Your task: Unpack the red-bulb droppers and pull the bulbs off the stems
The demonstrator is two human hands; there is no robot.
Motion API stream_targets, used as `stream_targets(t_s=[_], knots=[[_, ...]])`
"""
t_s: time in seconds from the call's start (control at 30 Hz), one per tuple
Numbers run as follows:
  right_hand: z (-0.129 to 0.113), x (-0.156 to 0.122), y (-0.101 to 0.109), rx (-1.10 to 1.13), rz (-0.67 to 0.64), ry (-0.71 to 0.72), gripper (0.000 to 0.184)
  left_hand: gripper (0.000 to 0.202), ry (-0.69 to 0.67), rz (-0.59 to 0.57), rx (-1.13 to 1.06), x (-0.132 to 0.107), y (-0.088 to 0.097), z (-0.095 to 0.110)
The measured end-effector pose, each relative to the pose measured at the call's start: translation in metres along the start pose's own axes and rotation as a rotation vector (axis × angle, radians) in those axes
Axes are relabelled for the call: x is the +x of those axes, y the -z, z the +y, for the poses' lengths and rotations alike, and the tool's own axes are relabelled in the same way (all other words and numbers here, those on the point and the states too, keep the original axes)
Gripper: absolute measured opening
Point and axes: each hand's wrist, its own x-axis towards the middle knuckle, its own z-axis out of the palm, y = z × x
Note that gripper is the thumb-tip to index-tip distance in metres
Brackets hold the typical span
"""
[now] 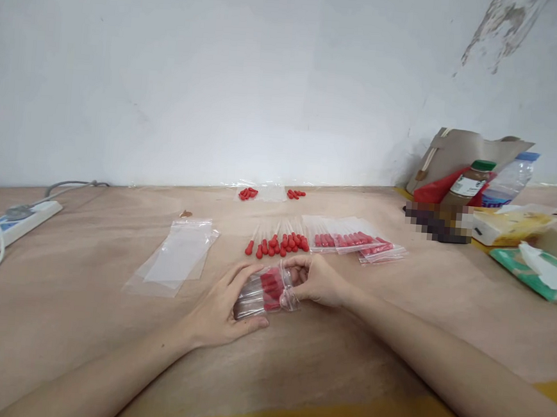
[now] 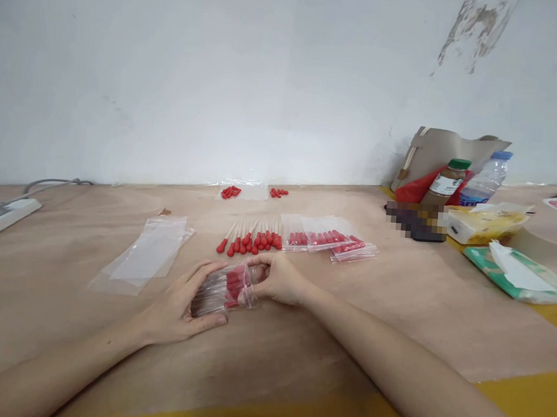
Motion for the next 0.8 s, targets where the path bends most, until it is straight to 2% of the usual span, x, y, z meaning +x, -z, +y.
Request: stream_targets(t_s=[0.1, 0.17, 0.3, 0.5, 0.63, 0.73, 0.8], knots=[[0.0, -0.001, -0.003, 0.047, -0.061, 0.052, 0.036, 0.067, 0.05, -0.023, -0.032, -0.001, -0.001, -0.001], [-0.001, -0.002, -0.003, -0.024, -0.078, 0.038, 0.035, 0.062, 0.064, -0.026, -0.059, -0.001, -0.001, -0.002], [-0.005, -0.006, -0.002, -0.194, -0.045, 0.001, 0.044, 0.051, 0.083, 0.001, -0.109, 0.0, -0.002, -0.004], [-0.003, -0.004, -0.003, -0.24, -0.035, -0.004, 0.033, 0.054, 0.111, -0.003, -0.161, 0.001, -0.004, -0.008], [0.001, -0.002, -0.009, -0.102, 0.001, -0.014, 0.031, 0.047, 0.1, 0.019, -0.154, 0.001, -0.005, -0.008], [-0.001, -0.002, -0.014, 0.047, -0.04, 0.001, 0.036, 0.044, 0.101, 0.024, -0.143, 0.001, -0.004, -0.007], [-0.004, -0.002, -0.016, 0.082, -0.073, 0.044, 0.03, 0.042, 0.102, 0.003, -0.135, 0.001, -0.003, -0.006]])
